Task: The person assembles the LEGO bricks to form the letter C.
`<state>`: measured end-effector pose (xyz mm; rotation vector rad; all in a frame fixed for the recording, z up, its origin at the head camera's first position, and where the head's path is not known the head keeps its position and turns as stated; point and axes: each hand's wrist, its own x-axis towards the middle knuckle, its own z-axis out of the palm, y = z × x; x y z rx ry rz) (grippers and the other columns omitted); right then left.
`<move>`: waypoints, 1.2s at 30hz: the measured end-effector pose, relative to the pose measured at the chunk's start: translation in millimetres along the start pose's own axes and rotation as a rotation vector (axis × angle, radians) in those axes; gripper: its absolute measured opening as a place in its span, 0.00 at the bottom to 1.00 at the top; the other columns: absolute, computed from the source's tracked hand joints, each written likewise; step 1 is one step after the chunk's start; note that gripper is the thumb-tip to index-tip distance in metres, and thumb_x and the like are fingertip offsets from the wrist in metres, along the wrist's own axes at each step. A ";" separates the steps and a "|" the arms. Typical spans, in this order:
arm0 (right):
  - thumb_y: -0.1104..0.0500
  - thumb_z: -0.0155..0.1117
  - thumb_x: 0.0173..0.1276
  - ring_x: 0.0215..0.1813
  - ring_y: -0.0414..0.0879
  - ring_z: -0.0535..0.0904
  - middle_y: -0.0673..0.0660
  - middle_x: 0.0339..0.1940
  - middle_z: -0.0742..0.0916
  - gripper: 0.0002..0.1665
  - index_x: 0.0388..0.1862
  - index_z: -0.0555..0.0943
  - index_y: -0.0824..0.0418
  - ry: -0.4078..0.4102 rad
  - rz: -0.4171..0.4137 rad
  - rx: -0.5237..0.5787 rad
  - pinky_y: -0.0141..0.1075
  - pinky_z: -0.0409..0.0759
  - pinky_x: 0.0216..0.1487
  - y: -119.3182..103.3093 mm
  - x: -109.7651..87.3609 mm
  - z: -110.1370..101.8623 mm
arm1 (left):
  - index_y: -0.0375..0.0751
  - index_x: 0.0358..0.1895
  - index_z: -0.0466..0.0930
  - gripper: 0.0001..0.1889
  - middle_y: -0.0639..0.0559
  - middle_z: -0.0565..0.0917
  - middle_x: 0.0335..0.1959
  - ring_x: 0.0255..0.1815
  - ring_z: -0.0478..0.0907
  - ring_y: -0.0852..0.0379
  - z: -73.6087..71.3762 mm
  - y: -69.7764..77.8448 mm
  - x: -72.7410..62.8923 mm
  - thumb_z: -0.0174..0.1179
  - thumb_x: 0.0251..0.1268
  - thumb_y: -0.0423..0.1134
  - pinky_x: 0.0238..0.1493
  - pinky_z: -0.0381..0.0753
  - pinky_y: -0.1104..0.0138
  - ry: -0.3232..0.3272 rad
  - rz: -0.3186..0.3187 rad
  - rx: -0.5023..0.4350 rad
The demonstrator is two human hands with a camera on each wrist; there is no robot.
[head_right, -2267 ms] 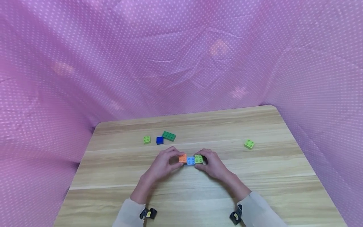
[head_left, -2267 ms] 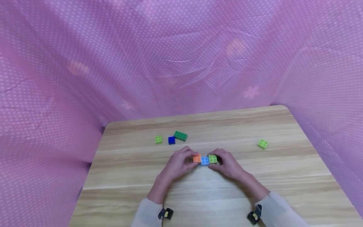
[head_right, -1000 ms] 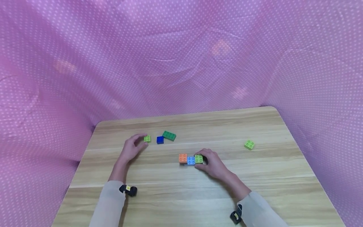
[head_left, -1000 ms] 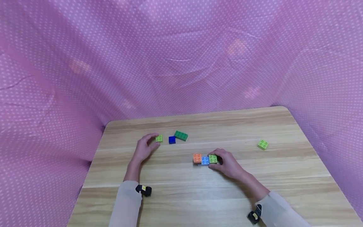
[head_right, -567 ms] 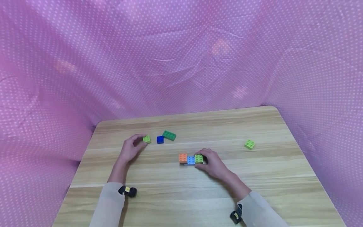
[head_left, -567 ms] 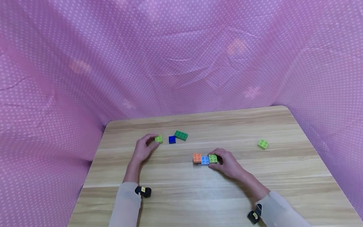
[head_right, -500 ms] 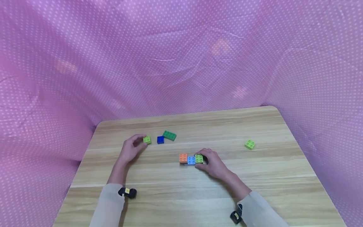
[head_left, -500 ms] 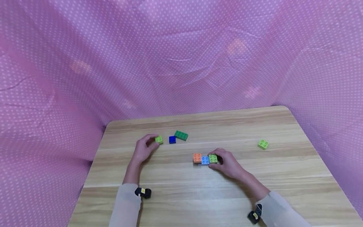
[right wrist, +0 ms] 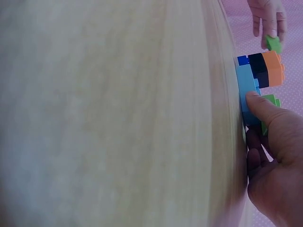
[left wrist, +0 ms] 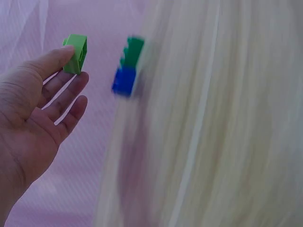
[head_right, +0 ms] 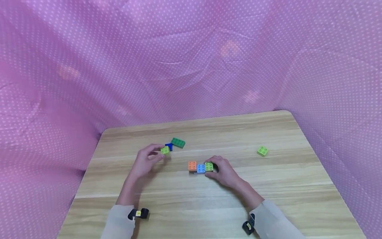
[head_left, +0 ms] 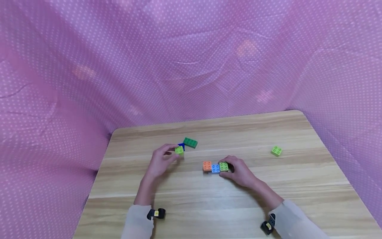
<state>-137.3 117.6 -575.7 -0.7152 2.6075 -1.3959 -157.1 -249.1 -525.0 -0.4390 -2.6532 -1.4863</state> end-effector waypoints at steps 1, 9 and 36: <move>0.59 0.83 0.62 0.56 0.44 0.82 0.47 0.53 0.88 0.24 0.57 0.86 0.56 -0.002 0.001 0.000 0.43 0.80 0.61 0.2 0.1 0.1 | 0.46 0.63 0.85 0.21 0.52 0.87 0.56 0.58 0.83 0.49 4.2 5.9 -0.8 0.73 0.67 0.31 0.63 0.83 0.49 -0.010 0.010 -0.001; 0.58 0.83 0.62 0.57 0.43 0.81 0.45 0.53 0.88 0.25 0.58 0.86 0.54 -0.004 0.002 -0.015 0.44 0.80 0.62 2.8 0.9 0.9 | 0.50 0.62 0.85 0.21 0.58 0.86 0.58 0.60 0.82 0.57 37.5 41.9 -4.0 0.73 0.67 0.33 0.60 0.86 0.55 -0.086 0.097 0.048; 0.59 0.83 0.62 0.56 0.42 0.81 0.45 0.52 0.88 0.24 0.57 0.87 0.56 -0.002 0.006 -0.002 0.41 0.80 0.60 4.4 2.5 0.6 | 0.59 0.63 0.83 0.20 0.66 0.83 0.59 0.61 0.81 0.63 79.6 58.5 -11.2 0.71 0.71 0.38 0.62 0.83 0.65 -0.233 0.059 0.090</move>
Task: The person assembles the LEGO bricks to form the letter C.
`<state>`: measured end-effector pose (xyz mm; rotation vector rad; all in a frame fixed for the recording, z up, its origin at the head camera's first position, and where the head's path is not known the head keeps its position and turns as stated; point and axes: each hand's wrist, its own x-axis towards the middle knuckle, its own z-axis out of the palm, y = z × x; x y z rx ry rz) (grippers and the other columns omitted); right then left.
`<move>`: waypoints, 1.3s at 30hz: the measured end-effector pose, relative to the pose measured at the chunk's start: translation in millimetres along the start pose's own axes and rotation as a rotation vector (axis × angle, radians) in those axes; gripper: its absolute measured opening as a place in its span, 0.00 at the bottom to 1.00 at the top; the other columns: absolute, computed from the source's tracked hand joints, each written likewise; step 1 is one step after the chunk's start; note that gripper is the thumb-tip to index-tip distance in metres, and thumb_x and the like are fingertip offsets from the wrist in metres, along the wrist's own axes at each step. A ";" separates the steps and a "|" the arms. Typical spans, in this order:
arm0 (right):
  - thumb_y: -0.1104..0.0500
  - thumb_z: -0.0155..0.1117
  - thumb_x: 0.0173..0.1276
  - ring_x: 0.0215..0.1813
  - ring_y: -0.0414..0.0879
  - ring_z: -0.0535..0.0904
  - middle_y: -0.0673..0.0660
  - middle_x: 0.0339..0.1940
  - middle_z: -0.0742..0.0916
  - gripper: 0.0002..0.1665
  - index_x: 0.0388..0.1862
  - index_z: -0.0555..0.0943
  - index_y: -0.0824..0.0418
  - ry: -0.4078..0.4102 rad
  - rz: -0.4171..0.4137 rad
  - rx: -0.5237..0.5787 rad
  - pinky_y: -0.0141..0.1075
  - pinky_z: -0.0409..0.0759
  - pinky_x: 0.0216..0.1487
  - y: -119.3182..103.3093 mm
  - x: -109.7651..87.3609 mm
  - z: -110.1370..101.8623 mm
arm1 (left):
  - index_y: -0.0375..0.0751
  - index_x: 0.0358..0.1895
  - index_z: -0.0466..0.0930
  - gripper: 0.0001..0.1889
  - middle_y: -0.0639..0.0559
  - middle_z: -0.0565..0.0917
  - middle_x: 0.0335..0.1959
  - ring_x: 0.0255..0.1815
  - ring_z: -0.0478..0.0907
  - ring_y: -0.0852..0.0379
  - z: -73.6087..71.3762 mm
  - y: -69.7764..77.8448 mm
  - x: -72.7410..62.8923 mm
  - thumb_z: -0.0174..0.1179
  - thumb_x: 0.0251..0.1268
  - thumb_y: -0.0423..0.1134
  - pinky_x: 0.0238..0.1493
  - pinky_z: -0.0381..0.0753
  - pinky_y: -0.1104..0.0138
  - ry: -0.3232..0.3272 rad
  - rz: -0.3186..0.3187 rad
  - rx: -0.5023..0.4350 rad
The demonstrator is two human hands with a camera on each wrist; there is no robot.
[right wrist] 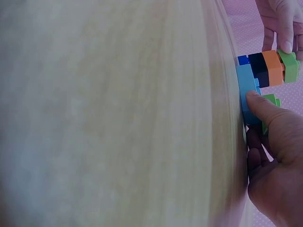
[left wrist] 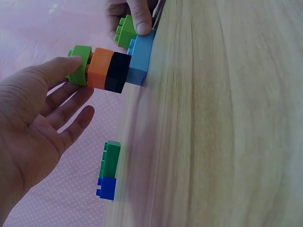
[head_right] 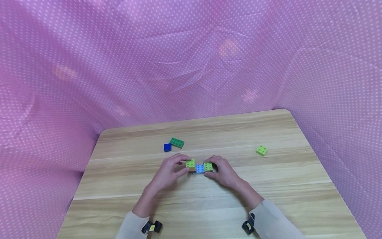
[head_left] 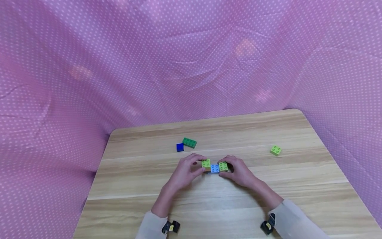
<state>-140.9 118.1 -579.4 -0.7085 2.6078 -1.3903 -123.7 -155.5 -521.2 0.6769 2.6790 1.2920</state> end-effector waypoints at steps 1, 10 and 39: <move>0.59 0.83 0.62 0.56 0.42 0.81 0.45 0.52 0.87 0.24 0.57 0.87 0.55 -0.001 0.001 -0.001 0.41 0.80 0.61 0.0 0.1 0.1 | 0.59 0.63 0.83 0.20 0.66 0.84 0.59 0.61 0.81 0.63 -0.1 -0.5 0.1 0.71 0.71 0.38 0.62 0.84 0.65 -0.002 -0.001 0.000; 0.59 0.83 0.62 0.56 0.43 0.81 0.45 0.53 0.88 0.24 0.57 0.86 0.55 0.003 0.000 -0.001 0.43 0.80 0.61 -2.1 0.2 -0.5 | 0.54 0.59 0.86 0.18 0.63 0.86 0.56 0.61 0.82 0.61 -3.1 2.6 3.2 0.74 0.68 0.36 0.65 0.82 0.63 -0.005 0.039 0.073; 0.58 0.83 0.62 0.56 0.42 0.82 0.44 0.53 0.87 0.24 0.57 0.86 0.55 0.004 -0.012 -0.005 0.41 0.81 0.60 -3.7 -1.5 1.2 | 0.49 0.74 0.73 0.33 0.41 0.78 0.68 0.68 0.77 0.44 -36.8 -43.2 14.4 0.74 0.67 0.42 0.66 0.80 0.47 0.020 -0.002 -0.083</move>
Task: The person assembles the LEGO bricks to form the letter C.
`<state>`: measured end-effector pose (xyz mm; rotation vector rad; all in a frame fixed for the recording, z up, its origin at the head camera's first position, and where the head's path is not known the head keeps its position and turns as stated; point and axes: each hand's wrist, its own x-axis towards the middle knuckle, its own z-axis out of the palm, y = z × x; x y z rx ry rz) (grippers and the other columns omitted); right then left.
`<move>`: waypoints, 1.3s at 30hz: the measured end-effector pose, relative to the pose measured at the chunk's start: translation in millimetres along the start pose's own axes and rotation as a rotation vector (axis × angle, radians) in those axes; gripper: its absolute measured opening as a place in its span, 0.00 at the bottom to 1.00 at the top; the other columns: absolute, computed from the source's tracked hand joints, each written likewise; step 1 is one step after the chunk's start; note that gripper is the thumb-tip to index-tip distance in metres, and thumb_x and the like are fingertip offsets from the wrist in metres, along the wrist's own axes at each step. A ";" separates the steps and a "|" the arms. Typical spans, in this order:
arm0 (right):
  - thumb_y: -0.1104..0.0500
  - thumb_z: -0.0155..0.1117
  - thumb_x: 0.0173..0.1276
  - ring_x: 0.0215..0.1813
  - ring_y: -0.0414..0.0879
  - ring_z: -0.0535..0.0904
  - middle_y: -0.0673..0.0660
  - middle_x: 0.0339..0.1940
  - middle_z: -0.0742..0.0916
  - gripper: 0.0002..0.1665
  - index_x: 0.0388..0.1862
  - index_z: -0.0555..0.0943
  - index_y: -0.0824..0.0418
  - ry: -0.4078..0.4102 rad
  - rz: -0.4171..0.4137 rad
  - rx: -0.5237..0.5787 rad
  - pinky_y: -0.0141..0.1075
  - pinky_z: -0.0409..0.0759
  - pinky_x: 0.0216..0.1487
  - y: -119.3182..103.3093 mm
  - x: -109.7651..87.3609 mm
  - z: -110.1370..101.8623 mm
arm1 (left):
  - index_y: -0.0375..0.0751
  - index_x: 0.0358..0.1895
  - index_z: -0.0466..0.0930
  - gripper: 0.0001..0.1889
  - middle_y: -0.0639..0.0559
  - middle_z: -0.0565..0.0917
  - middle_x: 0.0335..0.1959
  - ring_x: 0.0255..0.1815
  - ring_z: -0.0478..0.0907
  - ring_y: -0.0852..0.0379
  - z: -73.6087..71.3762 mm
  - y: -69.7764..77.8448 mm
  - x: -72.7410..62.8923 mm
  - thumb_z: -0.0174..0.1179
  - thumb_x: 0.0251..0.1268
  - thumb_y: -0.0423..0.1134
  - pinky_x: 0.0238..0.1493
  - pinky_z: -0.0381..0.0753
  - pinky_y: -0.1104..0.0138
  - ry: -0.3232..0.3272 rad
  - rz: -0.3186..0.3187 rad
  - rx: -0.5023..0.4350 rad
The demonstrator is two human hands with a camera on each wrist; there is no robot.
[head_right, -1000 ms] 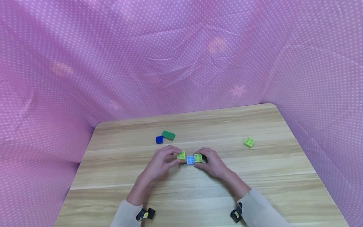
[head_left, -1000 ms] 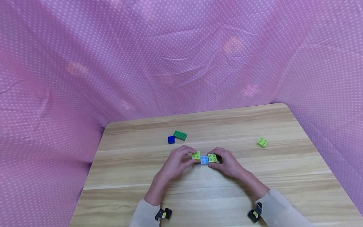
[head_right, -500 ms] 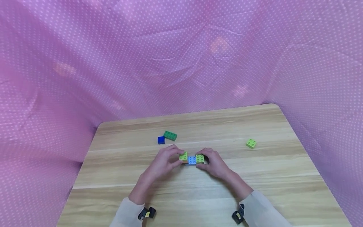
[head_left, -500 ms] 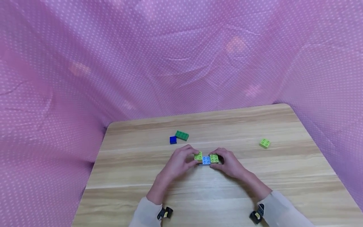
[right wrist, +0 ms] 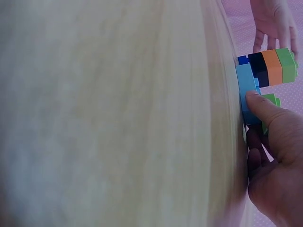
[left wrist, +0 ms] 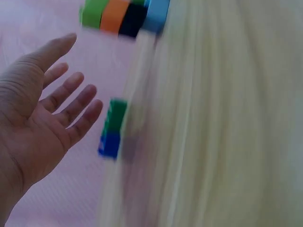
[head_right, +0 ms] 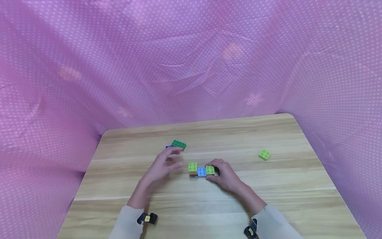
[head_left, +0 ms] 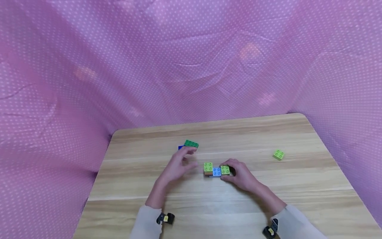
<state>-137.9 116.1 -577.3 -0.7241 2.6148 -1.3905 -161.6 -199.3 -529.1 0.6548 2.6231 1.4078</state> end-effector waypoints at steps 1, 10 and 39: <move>0.58 0.83 0.62 0.56 0.42 0.82 0.44 0.53 0.87 0.24 0.57 0.86 0.55 0.001 0.003 -0.001 0.41 0.81 0.60 -0.2 0.0 0.0 | 0.45 0.73 0.74 0.32 0.38 0.78 0.67 0.67 0.77 0.40 -6.3 -7.0 2.2 0.74 0.67 0.39 0.65 0.81 0.45 0.028 0.009 0.006; 0.58 0.83 0.62 0.56 0.42 0.82 0.44 0.52 0.88 0.24 0.57 0.86 0.56 0.000 0.005 0.004 0.41 0.81 0.60 -1.2 -0.1 1.8 | 0.41 0.76 0.71 0.36 0.43 0.75 0.73 0.78 0.67 0.40 -43.0 -52.0 18.0 0.74 0.67 0.36 0.80 0.62 0.44 0.147 -0.132 0.099; 0.58 0.83 0.62 0.55 0.42 0.82 0.44 0.52 0.88 0.24 0.57 0.87 0.54 0.005 -0.008 -0.006 0.41 0.82 0.60 1.3 1.0 0.3 | 0.51 0.60 0.85 0.17 0.55 0.85 0.58 0.62 0.82 0.51 -11.1 -0.1 -1.2 0.72 0.70 0.39 0.65 0.83 0.51 0.074 -0.064 0.010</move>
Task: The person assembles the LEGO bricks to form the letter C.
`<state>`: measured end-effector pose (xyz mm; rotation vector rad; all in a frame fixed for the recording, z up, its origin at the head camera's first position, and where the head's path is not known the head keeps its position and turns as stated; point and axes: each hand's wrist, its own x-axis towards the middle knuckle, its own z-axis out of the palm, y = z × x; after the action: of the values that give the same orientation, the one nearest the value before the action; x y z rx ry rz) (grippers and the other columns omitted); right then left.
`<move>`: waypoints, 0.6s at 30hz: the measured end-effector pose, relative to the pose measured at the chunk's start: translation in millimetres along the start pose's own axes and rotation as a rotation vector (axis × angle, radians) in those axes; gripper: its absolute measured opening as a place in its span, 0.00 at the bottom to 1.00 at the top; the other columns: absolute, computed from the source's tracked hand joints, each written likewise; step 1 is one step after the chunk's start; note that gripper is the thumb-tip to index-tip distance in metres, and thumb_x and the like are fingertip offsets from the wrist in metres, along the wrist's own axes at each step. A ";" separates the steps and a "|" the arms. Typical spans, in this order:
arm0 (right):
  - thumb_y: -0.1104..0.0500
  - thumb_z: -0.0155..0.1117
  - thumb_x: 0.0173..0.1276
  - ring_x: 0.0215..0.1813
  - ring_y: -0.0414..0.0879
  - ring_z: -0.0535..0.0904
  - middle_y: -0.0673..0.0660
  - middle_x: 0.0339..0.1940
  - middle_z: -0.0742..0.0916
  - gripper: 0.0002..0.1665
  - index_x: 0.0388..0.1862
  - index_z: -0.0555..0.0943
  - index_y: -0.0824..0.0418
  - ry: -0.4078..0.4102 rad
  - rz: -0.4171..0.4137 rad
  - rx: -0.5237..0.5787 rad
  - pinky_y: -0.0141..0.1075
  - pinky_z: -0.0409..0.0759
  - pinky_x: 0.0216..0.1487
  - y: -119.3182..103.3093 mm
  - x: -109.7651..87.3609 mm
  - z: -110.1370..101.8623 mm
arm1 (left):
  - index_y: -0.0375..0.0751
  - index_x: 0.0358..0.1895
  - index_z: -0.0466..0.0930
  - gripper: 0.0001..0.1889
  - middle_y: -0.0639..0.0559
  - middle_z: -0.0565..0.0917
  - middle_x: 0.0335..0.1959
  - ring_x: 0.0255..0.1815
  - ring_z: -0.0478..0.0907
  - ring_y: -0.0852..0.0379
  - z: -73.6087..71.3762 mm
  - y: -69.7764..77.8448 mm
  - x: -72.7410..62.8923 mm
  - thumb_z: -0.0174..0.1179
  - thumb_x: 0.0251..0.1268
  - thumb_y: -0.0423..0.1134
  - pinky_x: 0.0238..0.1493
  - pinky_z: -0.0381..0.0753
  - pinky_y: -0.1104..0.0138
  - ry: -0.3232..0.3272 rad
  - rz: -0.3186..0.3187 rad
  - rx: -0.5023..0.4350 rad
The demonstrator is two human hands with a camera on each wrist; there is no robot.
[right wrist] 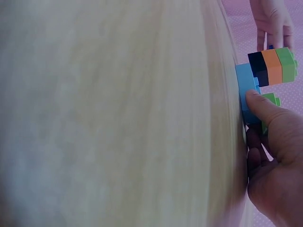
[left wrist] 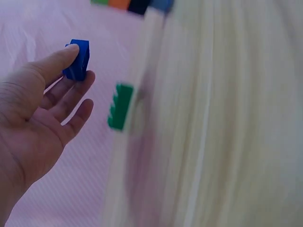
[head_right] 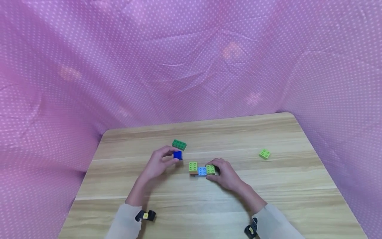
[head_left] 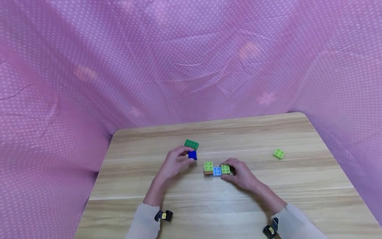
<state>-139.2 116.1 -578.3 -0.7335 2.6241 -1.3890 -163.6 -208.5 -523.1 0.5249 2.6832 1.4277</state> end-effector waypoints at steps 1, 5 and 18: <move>0.58 0.83 0.61 0.55 0.42 0.82 0.44 0.52 0.88 0.24 0.57 0.87 0.54 0.003 -0.002 0.000 0.41 0.82 0.60 0.1 0.0 0.0 | 0.51 0.61 0.85 0.18 0.56 0.85 0.58 0.62 0.82 0.52 3.5 6.2 -2.8 0.72 0.70 0.39 0.65 0.83 0.50 -0.005 0.010 -0.012; 0.58 0.84 0.61 0.55 0.43 0.82 0.45 0.52 0.89 0.24 0.56 0.87 0.55 0.014 -0.012 -0.003 0.42 0.81 0.59 0.1 -0.5 -0.5 | 0.50 0.63 0.84 0.19 0.57 0.85 0.58 0.61 0.82 0.53 16.9 28.6 -12.0 0.71 0.70 0.40 0.66 0.82 0.47 -0.020 0.061 -0.053; 0.59 0.84 0.61 0.55 0.43 0.82 0.44 0.51 0.89 0.24 0.56 0.87 0.55 0.009 -0.029 0.009 0.41 0.80 0.60 1.4 -3.9 -2.7 | 0.53 0.63 0.84 0.19 0.63 0.84 0.57 0.62 0.81 0.63 44.0 55.2 -19.5 0.71 0.71 0.40 0.67 0.82 0.55 -0.066 0.128 0.029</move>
<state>-137.0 120.6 -578.4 -0.7685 2.6222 -1.4146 -121.2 -151.5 -505.3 0.7446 2.6654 1.3761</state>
